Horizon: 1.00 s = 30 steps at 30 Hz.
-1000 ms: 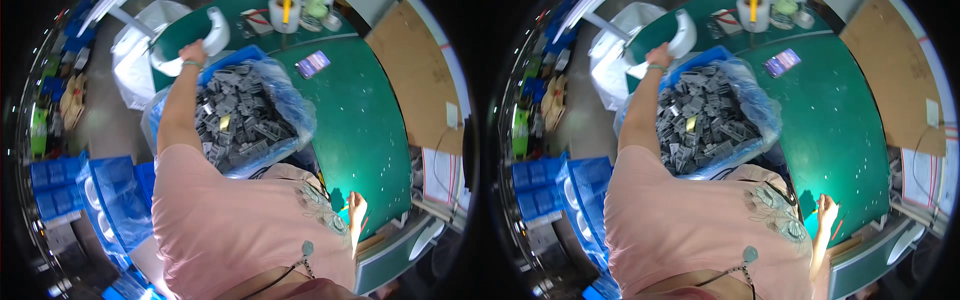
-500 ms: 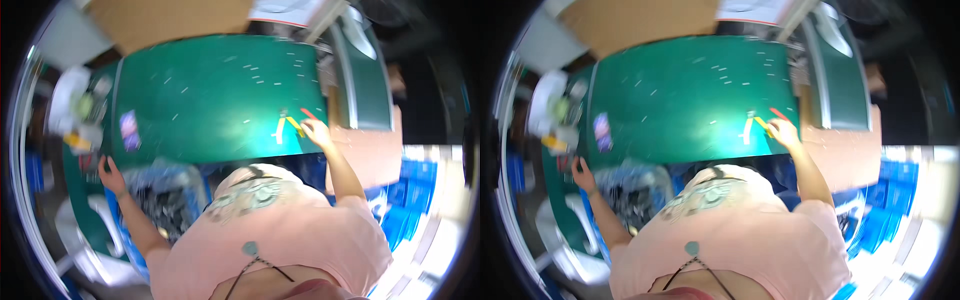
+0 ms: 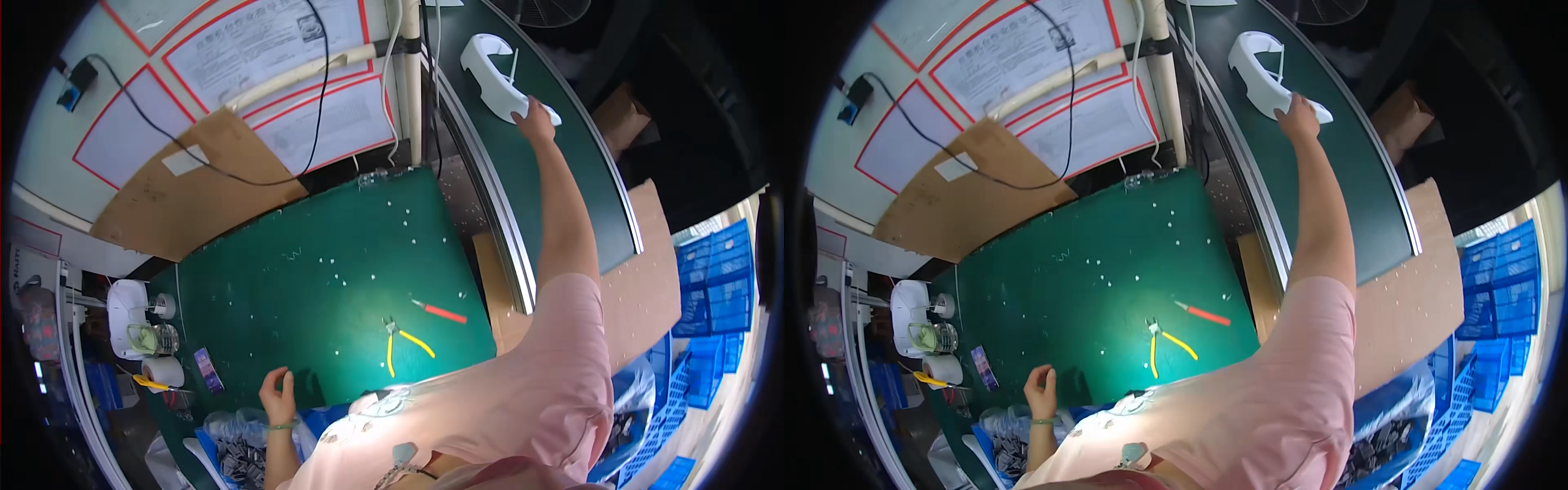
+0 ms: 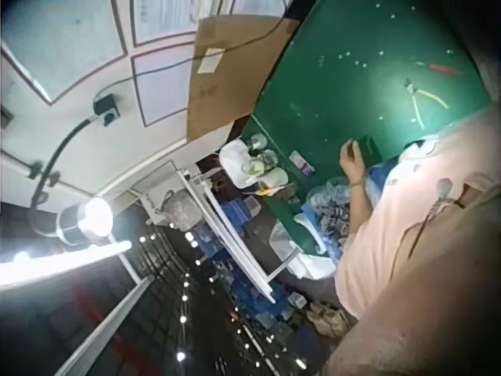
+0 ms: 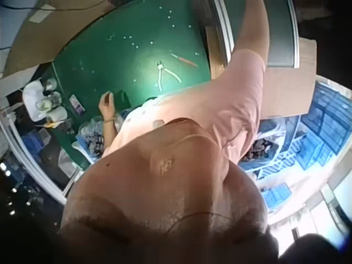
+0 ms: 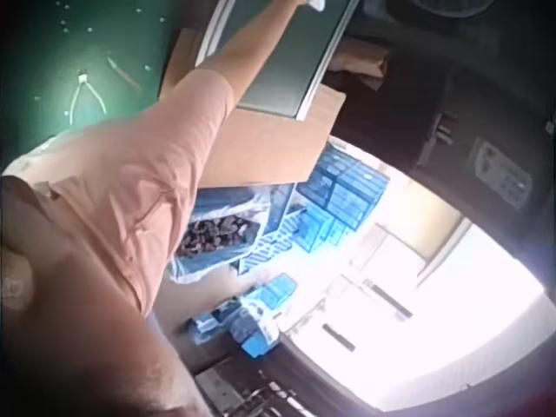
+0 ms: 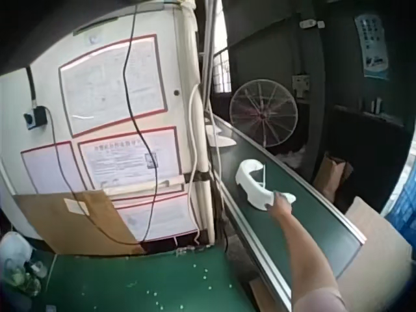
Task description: Manually assemble and trim white plastic electronic housings at a production station.
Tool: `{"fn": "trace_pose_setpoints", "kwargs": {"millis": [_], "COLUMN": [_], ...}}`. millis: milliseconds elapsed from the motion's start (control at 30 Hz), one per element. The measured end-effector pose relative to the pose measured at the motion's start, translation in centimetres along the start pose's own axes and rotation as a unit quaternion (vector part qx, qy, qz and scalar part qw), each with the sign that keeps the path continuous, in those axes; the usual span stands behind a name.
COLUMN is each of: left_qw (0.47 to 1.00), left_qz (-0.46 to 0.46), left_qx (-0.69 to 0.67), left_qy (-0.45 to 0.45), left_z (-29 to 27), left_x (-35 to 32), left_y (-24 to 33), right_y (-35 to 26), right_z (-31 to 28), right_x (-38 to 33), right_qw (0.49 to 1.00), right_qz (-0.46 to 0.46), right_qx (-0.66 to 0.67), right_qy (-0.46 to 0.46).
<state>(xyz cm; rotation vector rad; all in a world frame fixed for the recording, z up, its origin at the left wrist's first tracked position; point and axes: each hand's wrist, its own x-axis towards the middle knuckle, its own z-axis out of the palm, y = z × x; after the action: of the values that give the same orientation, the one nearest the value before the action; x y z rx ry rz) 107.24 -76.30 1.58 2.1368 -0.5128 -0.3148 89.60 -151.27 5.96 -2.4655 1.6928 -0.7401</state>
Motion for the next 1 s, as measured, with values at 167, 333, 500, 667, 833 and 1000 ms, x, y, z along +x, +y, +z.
{"fn": "trace_pose_setpoints", "kwargs": {"millis": [167, 333, 500, 667, 833, 1000], "left_qw": [0.996, 0.994, 0.965, 0.89, 0.887, 0.872], "left_qz": [-0.066, 0.034, 0.086, 0.008, -0.078, -0.145], "left_qx": [0.06, 0.084, -0.092, -0.335, -0.407, -0.461], "left_qy": [0.029, -0.057, -0.231, -0.308, -0.205, -0.072], "left_z": [-0.2, 4.3, 11.9, 15.7, 12.7, 1.3], "left_x": [-0.7, 3.6, 7.7, 8.3, 6.9, 6.5], "left_y": [3.7, 8.6, 15.0, 19.7, 11.5, -1.7], "right_y": [-1.7, 0.7, -0.7, -5.9, -15.3, -15.2], "right_z": [1.6, 0.7, -6.0, -13.2, -15.2, -11.0], "right_x": [3.6, -0.5, -14.2, -33.2, -46.7, -51.0], "right_qw": [0.993, 0.985, 0.963, 0.972, 0.923, 0.931], "right_qz": [-0.031, -0.151, -0.212, -0.228, -0.343, -0.212], "right_qx": [-0.116, -0.021, 0.004, 0.017, 0.108, 0.293], "right_qy": [-0.018, 0.076, 0.168, 0.058, -0.137, -0.052]}}
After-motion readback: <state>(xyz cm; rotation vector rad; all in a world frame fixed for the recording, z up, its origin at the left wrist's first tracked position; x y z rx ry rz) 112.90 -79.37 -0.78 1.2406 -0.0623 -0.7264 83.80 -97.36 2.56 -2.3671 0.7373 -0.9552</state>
